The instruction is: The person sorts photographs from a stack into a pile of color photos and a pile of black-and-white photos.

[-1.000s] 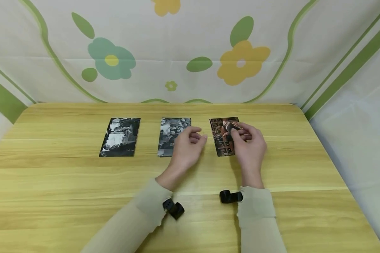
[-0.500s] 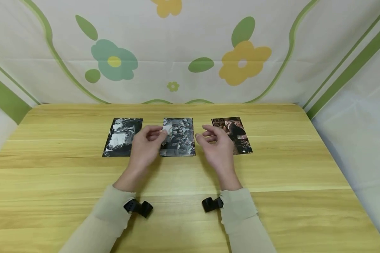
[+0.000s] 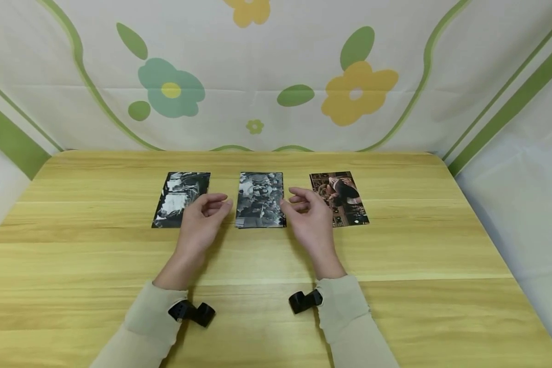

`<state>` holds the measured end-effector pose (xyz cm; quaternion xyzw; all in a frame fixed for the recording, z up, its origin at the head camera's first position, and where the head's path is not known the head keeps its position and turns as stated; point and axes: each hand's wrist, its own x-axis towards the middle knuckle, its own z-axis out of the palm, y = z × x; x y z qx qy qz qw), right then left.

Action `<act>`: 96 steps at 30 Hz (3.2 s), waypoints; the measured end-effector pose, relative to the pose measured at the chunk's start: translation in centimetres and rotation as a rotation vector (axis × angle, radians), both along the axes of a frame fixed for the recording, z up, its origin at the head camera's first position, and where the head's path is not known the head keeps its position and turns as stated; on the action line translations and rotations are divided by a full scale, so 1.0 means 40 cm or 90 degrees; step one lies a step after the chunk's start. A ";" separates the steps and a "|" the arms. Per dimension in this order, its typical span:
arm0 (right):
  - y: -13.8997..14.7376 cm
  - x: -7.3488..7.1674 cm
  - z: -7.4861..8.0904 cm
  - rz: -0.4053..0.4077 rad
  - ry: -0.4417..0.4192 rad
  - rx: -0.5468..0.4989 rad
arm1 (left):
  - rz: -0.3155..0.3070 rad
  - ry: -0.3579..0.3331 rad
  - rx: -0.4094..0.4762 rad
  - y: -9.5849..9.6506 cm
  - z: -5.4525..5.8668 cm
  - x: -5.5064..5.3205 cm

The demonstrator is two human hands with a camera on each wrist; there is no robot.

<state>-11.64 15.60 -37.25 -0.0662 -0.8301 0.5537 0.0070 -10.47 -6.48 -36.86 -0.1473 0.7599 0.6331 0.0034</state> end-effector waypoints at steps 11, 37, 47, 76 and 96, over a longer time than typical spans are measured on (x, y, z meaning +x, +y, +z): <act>0.003 -0.006 -0.021 0.008 0.000 0.078 | -0.032 -0.001 -0.027 -0.002 -0.016 0.005; -0.018 -0.003 -0.013 0.067 0.002 0.226 | -0.127 0.084 -0.198 0.027 -0.032 0.015; -0.030 -0.002 -0.020 0.073 0.005 0.236 | -0.135 0.082 -0.220 0.024 -0.034 0.019; -0.030 -0.001 -0.029 0.067 0.030 0.224 | -0.075 0.108 -0.131 0.029 -0.044 0.014; -0.040 0.013 0.036 0.064 0.064 0.065 | -0.068 0.091 -0.049 0.006 0.034 0.016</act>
